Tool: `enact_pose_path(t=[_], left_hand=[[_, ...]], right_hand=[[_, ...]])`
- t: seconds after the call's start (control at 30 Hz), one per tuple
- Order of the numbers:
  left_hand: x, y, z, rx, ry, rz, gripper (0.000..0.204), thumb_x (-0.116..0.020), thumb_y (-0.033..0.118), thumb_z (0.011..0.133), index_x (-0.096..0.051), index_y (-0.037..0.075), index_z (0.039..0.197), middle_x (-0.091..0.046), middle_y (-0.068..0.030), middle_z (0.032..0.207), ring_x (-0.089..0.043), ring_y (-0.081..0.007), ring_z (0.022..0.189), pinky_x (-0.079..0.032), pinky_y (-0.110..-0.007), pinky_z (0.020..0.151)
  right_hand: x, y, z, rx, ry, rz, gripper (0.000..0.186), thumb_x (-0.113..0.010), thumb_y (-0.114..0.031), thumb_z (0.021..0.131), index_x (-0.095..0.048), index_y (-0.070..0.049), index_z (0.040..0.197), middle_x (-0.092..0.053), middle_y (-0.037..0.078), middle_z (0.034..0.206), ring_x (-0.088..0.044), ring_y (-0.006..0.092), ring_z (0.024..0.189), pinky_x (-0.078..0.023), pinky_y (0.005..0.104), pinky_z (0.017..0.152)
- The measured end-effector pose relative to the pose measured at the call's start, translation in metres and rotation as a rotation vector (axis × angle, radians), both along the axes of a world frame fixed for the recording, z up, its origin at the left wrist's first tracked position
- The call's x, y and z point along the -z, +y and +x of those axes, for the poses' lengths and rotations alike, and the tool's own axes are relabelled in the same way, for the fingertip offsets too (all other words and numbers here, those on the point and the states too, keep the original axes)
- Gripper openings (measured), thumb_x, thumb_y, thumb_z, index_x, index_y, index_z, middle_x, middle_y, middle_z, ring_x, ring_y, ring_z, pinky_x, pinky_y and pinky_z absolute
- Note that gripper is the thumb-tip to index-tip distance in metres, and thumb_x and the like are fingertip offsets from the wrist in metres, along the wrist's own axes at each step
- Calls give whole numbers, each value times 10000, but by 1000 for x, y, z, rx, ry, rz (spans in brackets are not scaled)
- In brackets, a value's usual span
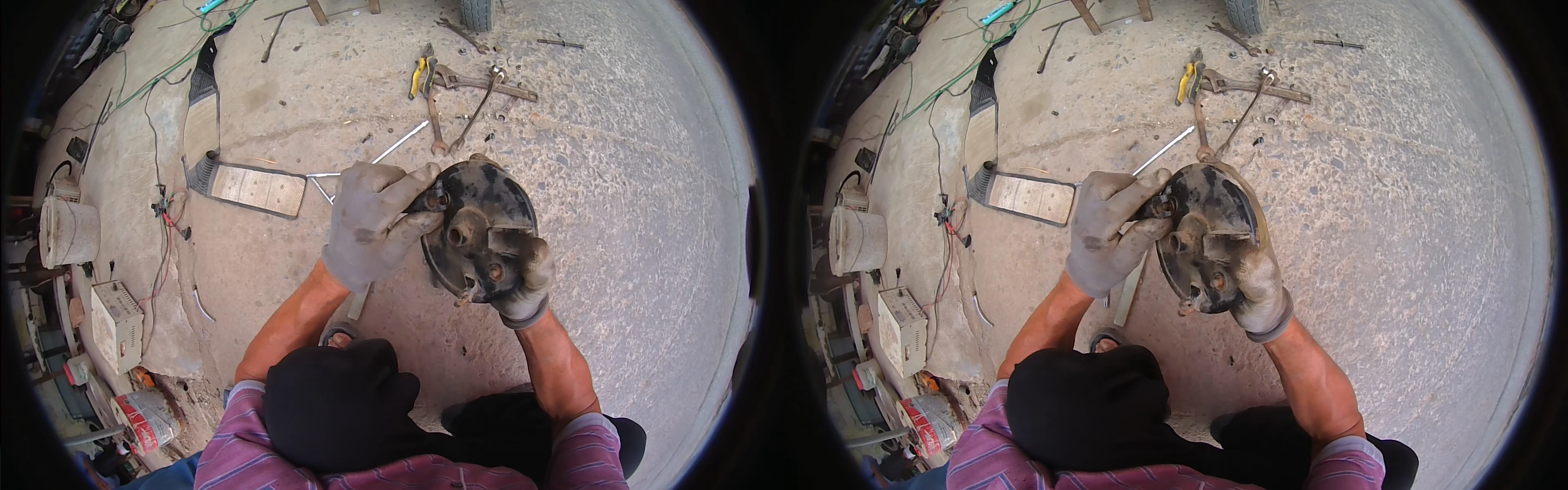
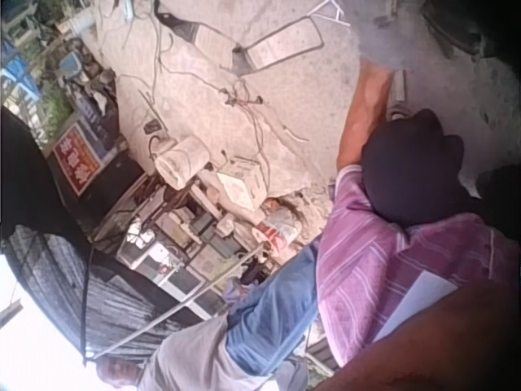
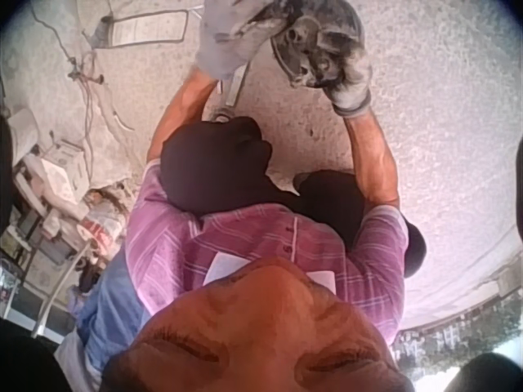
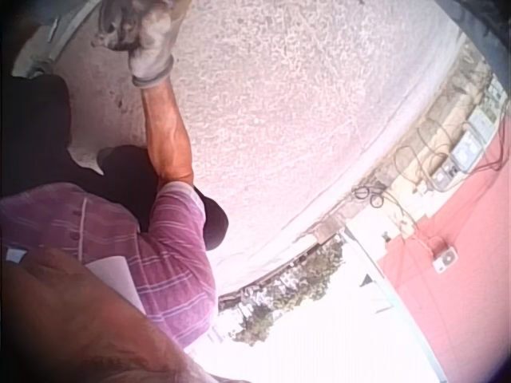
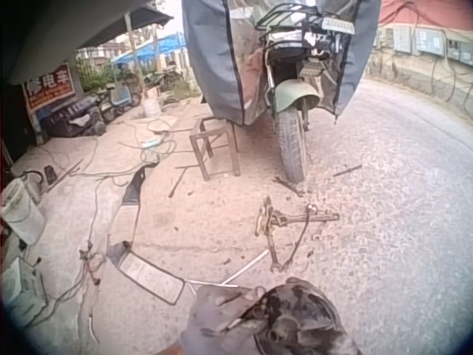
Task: The person sits on the ground and uses a hammer, screwdriver, and pliers to disassemble and adjust a circular mechanical component. They repeatedly strike, pry, and rotate parts of the assembly while handling it with gloved hands.
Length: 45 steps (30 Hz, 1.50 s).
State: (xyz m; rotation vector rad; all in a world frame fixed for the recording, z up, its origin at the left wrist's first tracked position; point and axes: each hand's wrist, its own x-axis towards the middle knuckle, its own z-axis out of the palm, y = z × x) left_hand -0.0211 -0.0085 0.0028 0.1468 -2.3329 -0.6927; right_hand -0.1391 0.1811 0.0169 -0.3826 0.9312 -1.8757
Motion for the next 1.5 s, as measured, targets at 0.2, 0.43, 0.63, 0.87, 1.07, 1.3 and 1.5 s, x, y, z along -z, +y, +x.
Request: enact_pose_path(t=[0.2, 0.43, 0.63, 0.87, 1.07, 1.3, 1.5], left_hand=[[-4, -8, 0, 124, -14, 35, 456, -720, 191, 905, -636, 30, 1323, -588, -142, 1097, -576, -281, 987, -482, -371, 858], [6, -1, -6, 168, 19, 288, 438, -707, 179, 921, -628, 26, 1324, -560, -147, 1170, -578, -257, 1064, -493, -359, 920], [-3, 2, -7, 148, 43, 366, 442, -765, 90, 821, -679, 51, 1253, -579, -130, 1065, -581, -269, 992, -495, -353, 847], [-13, 3, -3, 160, 7, 359, 407, -737, 104, 866, -671, 38, 1262, -551, -120, 1120, -591, -214, 975, -503, -311, 833], [-30, 3, -3, 158, 2, 312, 448, -818, 85, 762, -693, 54, 1192, -607, -107, 998, -607, -251, 926, -510, -345, 798], [-6, 21, 0, 22, 92, 416, 414, -774, 34, 804, -662, 32, 1202, -615, -123, 1014, -618, -243, 913, -513, -345, 801], [7, 22, -4, -6, 109, 527, 316, -677, 135, 961, -605, 4, 1239, -628, -104, 1057, -611, -179, 936, -508, -314, 852]], right_hand=[[-4, -9, -8, 24, -254, -74, 848, -609, -661, 909, -490, -10, 1439, -634, 152, 1320, -652, 255, 1162, -551, 414, 1012], [-5, -11, -15, 0, -349, -83, 859, -567, -691, 913, -492, -20, 1443, -624, 170, 1351, -656, 273, 1169, -553, 438, 1010], [-10, -12, -15, 10, -354, -100, 855, -565, -693, 913, -503, -16, 1430, -638, 174, 1325, -660, 275, 1158, -555, 446, 1007], [-15, -13, -21, -81, -578, -232, 834, -524, -701, 931, -507, -41, 1442, -606, 195, 1376, -639, 313, 1199, -525, 478, 1046], [-15, -5, -23, -43, -399, -152, 817, -548, -665, 940, -486, -31, 1452, -613, 180, 1360, -632, 296, 1204, -525, 468, 1042], [-5, 8, -7, -43, -18, 22, 1026, -650, -739, 824, -393, -21, 1511, -531, 158, 1449, -556, 271, 1298, -467, 451, 1110], [-3, -10, -8, 16, 316, -43, 1112, -827, -630, 726, -365, 11, 1509, -479, 166, 1480, -472, 305, 1383, -372, 455, 1162]])
